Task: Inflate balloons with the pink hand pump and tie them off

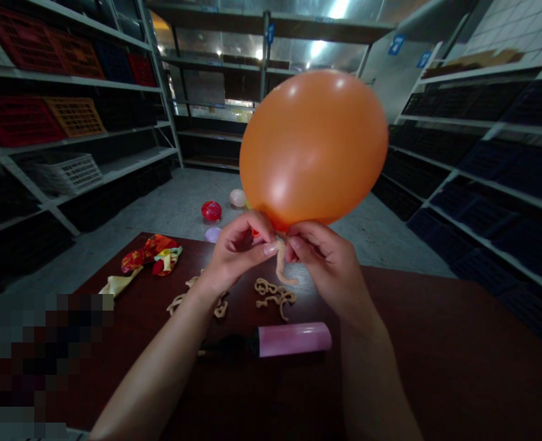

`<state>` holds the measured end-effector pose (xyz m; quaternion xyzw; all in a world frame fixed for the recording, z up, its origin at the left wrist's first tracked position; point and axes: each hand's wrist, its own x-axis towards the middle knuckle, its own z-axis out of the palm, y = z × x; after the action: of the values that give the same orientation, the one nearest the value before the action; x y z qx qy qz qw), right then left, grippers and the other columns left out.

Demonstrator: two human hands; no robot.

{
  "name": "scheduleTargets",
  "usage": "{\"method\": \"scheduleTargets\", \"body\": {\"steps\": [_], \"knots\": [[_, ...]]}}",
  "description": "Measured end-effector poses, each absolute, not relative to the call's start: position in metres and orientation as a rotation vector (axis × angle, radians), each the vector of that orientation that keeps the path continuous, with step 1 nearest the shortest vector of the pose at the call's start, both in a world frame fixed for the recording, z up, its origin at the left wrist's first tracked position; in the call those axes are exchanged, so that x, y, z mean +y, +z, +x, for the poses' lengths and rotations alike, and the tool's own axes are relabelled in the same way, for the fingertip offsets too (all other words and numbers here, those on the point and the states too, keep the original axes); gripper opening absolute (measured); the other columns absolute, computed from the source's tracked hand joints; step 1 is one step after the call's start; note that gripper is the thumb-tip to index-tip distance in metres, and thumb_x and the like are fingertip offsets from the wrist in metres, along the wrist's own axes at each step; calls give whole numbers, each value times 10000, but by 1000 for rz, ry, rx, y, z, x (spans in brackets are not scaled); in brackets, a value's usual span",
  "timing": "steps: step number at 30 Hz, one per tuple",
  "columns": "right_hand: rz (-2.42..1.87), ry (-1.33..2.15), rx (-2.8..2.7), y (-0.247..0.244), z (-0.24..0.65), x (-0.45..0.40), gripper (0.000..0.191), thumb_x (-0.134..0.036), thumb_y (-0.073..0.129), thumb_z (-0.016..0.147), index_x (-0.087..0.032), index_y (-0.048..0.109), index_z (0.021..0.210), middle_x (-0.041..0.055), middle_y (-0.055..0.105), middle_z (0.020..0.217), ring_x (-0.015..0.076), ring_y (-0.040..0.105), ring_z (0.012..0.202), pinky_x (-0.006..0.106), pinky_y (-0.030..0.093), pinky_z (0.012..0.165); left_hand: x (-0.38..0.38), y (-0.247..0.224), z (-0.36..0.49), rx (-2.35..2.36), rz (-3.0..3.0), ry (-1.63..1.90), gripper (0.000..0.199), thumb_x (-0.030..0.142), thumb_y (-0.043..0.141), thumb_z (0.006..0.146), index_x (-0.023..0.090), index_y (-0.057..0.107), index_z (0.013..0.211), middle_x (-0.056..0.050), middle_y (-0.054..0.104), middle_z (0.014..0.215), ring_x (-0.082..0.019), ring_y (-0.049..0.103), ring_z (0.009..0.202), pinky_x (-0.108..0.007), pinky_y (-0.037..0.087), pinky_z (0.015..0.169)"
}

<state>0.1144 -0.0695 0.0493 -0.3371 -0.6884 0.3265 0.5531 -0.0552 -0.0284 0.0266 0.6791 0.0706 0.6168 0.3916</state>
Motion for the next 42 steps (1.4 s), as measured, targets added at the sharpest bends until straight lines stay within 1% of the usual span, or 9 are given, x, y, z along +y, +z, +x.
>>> {"method": "scheduleTargets", "body": {"steps": [4, 10, 15, 19, 24, 28, 34, 39, 42], "knots": [[-729, 1031, -1437, 46, 112, -64, 174, -393, 697, 879, -229, 657, 917, -47, 612, 663, 108, 573, 607, 246, 464, 568, -31, 33, -56, 185, 1841, 1580, 187, 315, 783, 876, 202, 654, 802, -25, 605, 750, -143, 561, 696, -276, 463, 620], [-726, 1223, -1250, 40, 109, -62, 228, -427, 796, 795, -250, 705, 907, -14, 632, 726, 120, 552, 632, 250, 454, 549, -33, 40, -55, 212, 2021, 1677, 175, 297, 818, 849, 191, 697, 782, -17, 617, 692, -133, 553, 648, -274, 446, 594], [-711, 1204, -1152, 35, 105, -57, 196, -403, 789, 806, -265, 722, 928, 19, 664, 830, 142, 594, 721, 275, 511, 631, -33, 38, -56, 186, 2124, 1654, 116, 216, 827, 833, 186, 715, 828, -27, 670, 753, -138, 598, 690, -279, 467, 621], [-736, 1173, -1183, 35, 103, -56, 171, -400, 752, 838, -264, 727, 939, 6, 616, 741, 141, 551, 645, 271, 467, 554, -34, 39, -57, 179, 2159, 1638, 113, 209, 833, 824, 187, 722, 832, -28, 675, 752, -144, 611, 702, -281, 477, 626], [-665, 1228, -1306, 41, 102, -63, 158, -369, 785, 812, -248, 735, 900, -42, 552, 638, 99, 461, 563, 253, 386, 525, -38, 43, -54, 417, 1832, 1803, 156, 291, 789, 875, 188, 688, 816, -18, 662, 726, -116, 581, 615, -254, 460, 565], [-661, 1210, -1392, 42, 98, -66, 187, -409, 743, 863, -226, 709, 850, -58, 516, 597, 90, 447, 559, 252, 371, 534, -39, 44, -51, 459, 1716, 1679, 204, 335, 807, 857, 184, 676, 816, 2, 646, 679, -101, 581, 545, -234, 450, 513], [-734, 1165, -1174, 38, 95, -61, 225, -347, 831, 727, -248, 723, 899, -77, 547, 602, 81, 437, 526, 245, 385, 524, -38, 41, -49, 389, 1694, 1563, 225, 341, 841, 819, 176, 689, 802, -16, 672, 687, -139, 649, 617, -274, 516, 591], [-742, 1175, -1351, 41, 98, -63, 193, -382, 761, 825, -227, 665, 761, -64, 534, 576, 90, 471, 535, 246, 398, 515, -38, 41, -49, 498, 1620, 1571, 228, 372, 823, 836, 188, 692, 807, 16, 593, 591, -106, 558, 507, -238, 411, 461], [-744, 1118, -1454, 43, 99, -66, 186, -366, 739, 860, -225, 655, 774, -56, 572, 612, 91, 507, 561, 247, 428, 538, -41, 45, -48, 505, 1599, 1551, 262, 405, 811, 844, 189, 670, 806, 36, 547, 541, -90, 514, 447, -227, 373, 416]]}}
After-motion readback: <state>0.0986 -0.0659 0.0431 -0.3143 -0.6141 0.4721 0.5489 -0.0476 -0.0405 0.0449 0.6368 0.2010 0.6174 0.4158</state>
